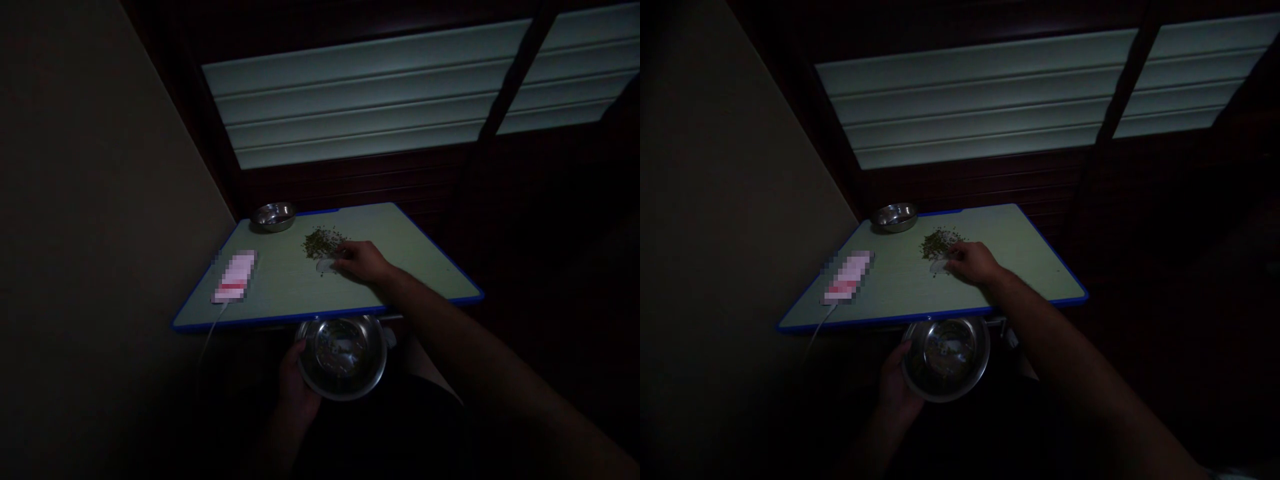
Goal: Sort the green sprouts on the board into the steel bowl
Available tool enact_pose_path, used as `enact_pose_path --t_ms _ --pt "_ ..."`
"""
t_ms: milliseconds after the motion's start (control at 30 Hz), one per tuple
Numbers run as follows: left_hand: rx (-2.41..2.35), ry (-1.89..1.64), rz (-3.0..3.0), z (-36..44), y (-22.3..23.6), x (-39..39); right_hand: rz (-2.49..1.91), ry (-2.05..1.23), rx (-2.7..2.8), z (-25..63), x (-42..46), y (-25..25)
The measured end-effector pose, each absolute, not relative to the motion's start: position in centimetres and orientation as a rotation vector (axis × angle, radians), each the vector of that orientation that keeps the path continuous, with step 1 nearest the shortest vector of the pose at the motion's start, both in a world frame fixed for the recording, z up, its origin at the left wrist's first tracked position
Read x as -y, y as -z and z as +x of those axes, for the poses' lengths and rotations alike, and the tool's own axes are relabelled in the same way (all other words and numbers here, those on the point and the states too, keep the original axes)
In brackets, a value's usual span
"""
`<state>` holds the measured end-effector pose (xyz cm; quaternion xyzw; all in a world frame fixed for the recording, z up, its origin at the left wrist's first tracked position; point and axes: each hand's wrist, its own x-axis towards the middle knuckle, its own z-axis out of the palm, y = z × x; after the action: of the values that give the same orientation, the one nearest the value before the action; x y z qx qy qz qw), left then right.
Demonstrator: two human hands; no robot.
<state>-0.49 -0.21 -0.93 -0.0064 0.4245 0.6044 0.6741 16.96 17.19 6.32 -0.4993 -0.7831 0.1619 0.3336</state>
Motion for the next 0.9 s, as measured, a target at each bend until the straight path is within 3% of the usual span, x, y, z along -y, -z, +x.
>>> enact_pose_path --t_ms 900 --pt "-0.955 -1.355 -0.028 -0.39 0.34 0.25 -0.994 -0.932 2.125 17.16 -17.4 -5.67"
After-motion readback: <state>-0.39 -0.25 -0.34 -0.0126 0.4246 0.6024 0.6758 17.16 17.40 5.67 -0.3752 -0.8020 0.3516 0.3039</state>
